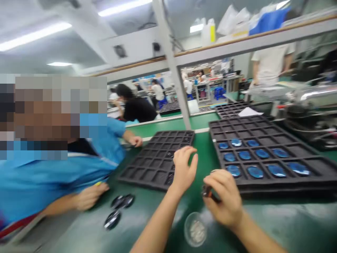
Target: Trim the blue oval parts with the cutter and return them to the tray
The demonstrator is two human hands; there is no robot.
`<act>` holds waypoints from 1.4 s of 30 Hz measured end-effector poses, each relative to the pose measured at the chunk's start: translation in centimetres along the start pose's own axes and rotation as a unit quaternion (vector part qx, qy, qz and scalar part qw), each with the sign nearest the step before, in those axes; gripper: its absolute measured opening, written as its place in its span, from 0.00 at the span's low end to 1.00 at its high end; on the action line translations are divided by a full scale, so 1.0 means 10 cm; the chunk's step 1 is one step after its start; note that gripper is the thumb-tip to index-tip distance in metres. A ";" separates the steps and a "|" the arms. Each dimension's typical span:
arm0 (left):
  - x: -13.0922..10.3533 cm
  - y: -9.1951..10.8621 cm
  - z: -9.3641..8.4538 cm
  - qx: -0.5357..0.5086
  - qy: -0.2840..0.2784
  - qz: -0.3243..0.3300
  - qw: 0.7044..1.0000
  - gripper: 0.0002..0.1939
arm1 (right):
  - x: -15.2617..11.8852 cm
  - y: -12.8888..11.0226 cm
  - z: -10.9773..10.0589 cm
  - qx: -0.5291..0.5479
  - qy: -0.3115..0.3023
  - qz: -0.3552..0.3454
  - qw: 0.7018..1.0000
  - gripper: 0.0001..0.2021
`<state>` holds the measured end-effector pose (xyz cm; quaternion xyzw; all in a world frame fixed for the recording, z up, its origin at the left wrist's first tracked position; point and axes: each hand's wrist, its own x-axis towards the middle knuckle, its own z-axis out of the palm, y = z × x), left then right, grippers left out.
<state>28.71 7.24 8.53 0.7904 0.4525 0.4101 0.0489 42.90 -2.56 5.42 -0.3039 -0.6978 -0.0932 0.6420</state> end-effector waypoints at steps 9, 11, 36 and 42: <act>-2.01 -1.61 -1.64 0.207 0.091 -0.336 0.914 0.29 | -0.18 0.05 0.03 -0.017 -0.041 -0.025 0.999 0.17; -2.07 -1.62 -1.69 0.143 0.076 -0.351 0.922 0.28 | -0.20 0.04 0.04 -0.023 -0.050 -0.024 0.998 0.17; -0.89 -0.21 -0.15 -0.650 -0.138 -0.398 0.633 0.23 | -0.15 -0.01 0.10 -0.160 -0.282 0.038 0.945 0.13; -0.94 -0.16 -0.18 -0.607 -0.136 -0.407 0.669 0.20 | -0.18 -0.02 0.14 -0.196 -0.306 0.014 0.932 0.12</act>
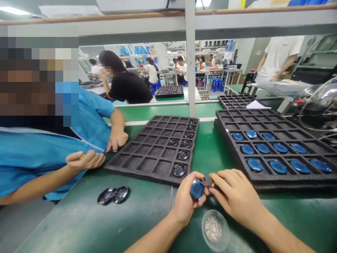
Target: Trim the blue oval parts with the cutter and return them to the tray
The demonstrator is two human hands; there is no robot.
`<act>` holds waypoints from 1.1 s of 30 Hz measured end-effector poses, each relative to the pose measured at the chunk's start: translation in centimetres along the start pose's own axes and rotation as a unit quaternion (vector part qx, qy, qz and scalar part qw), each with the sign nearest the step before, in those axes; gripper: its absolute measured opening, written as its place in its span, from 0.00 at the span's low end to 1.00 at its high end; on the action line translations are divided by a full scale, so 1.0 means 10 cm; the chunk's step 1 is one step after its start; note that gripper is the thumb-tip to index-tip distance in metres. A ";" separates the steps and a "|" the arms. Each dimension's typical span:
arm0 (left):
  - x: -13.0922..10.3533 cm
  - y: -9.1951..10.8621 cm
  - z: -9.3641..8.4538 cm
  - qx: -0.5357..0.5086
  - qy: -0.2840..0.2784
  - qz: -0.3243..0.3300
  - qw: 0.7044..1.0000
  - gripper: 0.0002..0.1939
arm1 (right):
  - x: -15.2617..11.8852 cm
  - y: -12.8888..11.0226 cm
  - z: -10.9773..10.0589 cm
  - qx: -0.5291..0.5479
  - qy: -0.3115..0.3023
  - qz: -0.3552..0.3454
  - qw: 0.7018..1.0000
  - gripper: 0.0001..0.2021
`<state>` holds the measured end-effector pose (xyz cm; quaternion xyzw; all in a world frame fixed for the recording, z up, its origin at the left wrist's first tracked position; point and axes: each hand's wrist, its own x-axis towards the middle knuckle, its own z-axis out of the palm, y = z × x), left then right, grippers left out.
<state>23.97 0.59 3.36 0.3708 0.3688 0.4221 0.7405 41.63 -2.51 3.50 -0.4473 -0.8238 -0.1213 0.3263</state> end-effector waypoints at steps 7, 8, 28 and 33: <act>0.00 -0.08 0.01 0.051 0.009 0.022 0.998 0.21 | 0.00 -0.03 0.00 -0.006 -0.013 -0.003 1.000 0.12; 0.00 -0.09 0.01 0.059 0.010 0.027 0.998 0.21 | 0.00 -0.03 0.00 -0.007 -0.014 -0.005 1.000 0.12; -0.03 -0.03 0.02 0.140 0.008 0.056 0.989 0.19 | -0.02 -0.04 -0.02 -0.004 -0.046 -0.013 0.999 0.14; -0.04 -0.01 0.04 0.131 0.002 0.062 0.989 0.16 | 0.00 -0.07 -0.04 -0.010 -0.050 -0.020 0.999 0.14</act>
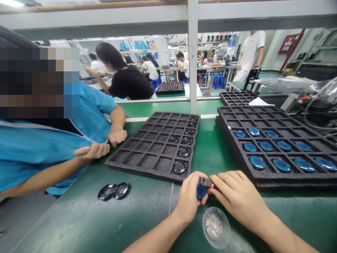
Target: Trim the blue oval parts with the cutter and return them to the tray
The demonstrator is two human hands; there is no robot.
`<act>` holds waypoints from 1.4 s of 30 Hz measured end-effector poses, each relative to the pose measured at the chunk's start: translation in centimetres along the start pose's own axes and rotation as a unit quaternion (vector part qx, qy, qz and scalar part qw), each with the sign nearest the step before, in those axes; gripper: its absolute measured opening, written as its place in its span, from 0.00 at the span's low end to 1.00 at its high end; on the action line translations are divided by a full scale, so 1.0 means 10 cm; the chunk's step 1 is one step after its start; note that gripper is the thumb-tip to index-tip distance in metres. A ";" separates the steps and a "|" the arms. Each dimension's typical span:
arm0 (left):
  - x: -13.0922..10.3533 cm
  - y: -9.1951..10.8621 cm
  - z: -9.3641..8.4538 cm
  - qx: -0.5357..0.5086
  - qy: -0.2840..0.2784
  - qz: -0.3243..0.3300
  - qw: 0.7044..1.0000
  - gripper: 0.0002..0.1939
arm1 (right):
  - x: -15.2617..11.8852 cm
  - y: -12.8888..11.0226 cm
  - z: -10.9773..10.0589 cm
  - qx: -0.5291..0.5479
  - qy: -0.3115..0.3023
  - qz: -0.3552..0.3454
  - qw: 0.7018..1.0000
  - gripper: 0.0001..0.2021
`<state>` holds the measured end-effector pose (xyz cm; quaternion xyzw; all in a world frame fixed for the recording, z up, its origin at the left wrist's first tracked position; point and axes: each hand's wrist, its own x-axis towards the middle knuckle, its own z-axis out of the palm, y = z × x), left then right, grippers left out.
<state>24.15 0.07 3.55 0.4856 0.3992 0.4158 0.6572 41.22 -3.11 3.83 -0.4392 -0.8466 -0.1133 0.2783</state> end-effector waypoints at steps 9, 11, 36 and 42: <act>0.11 -0.05 -0.03 -0.099 0.045 -0.040 0.993 0.12 | -0.04 0.00 -0.31 0.110 0.033 0.008 0.993 0.09; 0.13 -0.05 -0.06 -0.100 0.043 -0.029 0.994 0.12 | -0.08 0.07 -0.39 0.134 -0.059 -0.007 0.989 0.09; 0.06 -0.12 0.02 -0.010 -0.010 0.000 1.000 0.15 | -0.04 0.05 -0.01 0.009 -0.003 0.019 1.000 0.15; 0.04 -0.11 0.02 -0.011 -0.005 -0.007 1.000 0.14 | -0.04 0.05 0.00 0.000 -0.010 0.013 1.000 0.12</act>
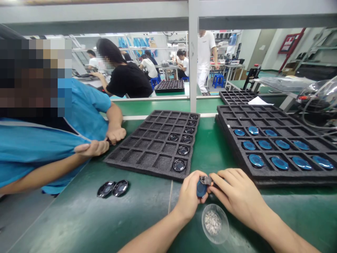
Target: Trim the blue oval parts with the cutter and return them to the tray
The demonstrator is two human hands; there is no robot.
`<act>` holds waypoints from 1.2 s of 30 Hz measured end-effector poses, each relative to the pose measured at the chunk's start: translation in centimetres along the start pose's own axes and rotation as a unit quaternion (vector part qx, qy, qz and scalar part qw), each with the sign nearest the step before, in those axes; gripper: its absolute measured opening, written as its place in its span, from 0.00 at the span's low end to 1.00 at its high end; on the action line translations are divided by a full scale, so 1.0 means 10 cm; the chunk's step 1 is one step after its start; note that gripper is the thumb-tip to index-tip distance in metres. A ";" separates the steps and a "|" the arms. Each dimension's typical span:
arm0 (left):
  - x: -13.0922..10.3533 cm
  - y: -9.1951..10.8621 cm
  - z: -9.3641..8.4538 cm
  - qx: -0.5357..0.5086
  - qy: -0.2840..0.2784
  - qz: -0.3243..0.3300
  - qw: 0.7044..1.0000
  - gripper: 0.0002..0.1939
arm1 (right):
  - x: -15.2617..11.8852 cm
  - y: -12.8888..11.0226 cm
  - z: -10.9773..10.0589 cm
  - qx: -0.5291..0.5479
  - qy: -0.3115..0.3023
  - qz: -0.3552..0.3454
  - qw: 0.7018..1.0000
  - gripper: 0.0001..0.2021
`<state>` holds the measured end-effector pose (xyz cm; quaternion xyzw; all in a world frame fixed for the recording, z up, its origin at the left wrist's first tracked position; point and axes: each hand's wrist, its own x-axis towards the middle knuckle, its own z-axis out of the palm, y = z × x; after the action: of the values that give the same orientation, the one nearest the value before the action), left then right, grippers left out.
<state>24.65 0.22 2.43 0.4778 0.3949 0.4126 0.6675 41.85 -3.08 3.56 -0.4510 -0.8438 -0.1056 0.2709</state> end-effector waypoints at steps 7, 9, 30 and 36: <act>-0.02 0.04 0.02 -0.004 0.008 -0.001 1.000 0.15 | -0.01 0.01 -0.01 -0.003 -0.009 -0.004 1.000 0.12; -0.02 0.03 0.02 -0.006 0.007 -0.003 1.000 0.15 | -0.01 0.00 -0.01 -0.001 -0.010 -0.003 1.000 0.12; 0.09 0.05 -0.02 -0.126 0.050 -0.048 0.990 0.12 | -0.03 0.01 -0.42 0.165 -0.078 -0.008 0.983 0.10; 0.12 0.04 -0.05 -0.121 0.056 -0.029 0.991 0.19 | -0.02 0.13 -0.53 0.211 -0.216 -0.010 0.953 0.09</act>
<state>24.55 1.60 2.58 0.3581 0.3929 0.4641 0.7085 44.92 -4.74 7.79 -0.3872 -0.8896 0.1725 0.1704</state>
